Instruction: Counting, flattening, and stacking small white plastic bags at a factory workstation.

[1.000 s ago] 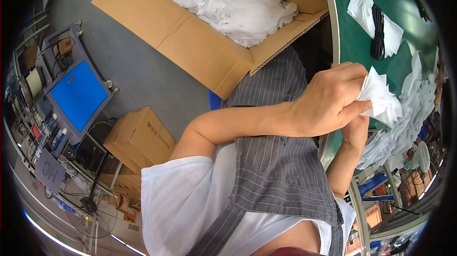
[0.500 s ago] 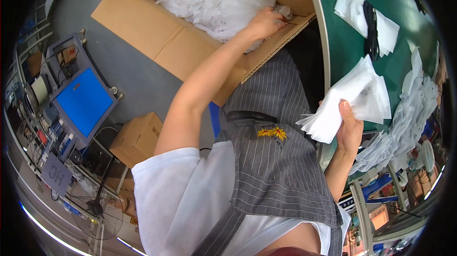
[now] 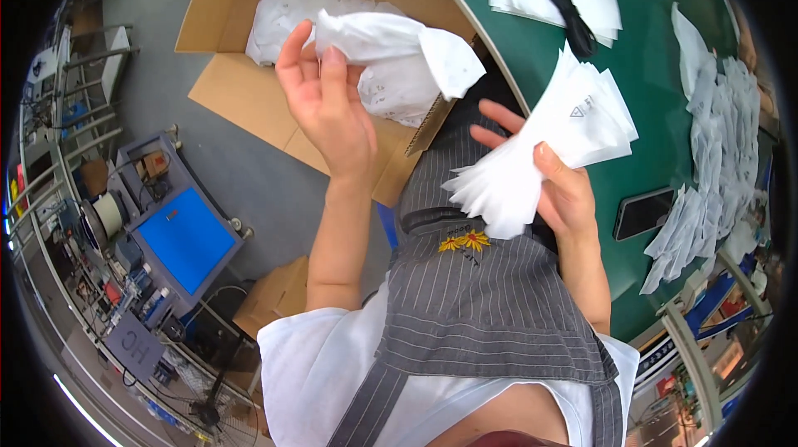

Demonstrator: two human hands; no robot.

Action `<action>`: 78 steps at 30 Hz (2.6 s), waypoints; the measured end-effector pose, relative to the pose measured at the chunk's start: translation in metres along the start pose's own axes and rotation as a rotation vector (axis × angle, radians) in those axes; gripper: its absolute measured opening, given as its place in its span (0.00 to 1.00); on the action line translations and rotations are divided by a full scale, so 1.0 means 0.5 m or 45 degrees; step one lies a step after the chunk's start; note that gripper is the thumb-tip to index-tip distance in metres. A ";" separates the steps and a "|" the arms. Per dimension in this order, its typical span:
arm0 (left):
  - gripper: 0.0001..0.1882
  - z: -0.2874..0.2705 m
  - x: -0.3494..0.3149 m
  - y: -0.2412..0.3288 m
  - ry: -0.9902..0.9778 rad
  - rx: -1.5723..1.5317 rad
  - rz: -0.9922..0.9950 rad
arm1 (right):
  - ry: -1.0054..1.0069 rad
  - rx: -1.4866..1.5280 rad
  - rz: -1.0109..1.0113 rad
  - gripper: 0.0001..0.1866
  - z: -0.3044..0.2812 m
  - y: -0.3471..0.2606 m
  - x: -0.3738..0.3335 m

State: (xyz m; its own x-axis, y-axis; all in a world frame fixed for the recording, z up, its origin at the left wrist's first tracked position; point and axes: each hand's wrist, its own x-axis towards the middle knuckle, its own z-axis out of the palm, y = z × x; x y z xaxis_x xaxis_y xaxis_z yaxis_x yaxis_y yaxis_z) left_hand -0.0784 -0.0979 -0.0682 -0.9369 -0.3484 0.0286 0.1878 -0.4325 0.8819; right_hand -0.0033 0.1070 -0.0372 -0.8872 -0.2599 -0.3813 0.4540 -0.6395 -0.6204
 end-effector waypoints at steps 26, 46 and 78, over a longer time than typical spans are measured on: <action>0.15 0.125 -0.191 0.043 -0.444 0.639 0.438 | 0.001 0.338 -0.525 0.27 -0.097 -0.049 -0.209; 0.14 0.183 -0.176 0.068 -1.382 1.127 0.573 | 0.005 -0.150 -0.481 0.30 -0.088 -0.075 -0.219; 0.09 0.221 -0.190 0.024 -1.001 0.369 -0.625 | 0.292 -0.973 -0.374 0.22 -0.135 -0.029 -0.249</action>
State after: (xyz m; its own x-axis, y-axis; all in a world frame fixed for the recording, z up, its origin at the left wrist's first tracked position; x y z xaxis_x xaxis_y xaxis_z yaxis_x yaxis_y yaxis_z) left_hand -0.0199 0.0221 -0.0083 -0.8409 0.5172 -0.1595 -0.2577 -0.1235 0.9583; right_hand 0.1063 0.1975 -0.0271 -0.9765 0.0457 -0.2107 0.2120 0.0280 -0.9769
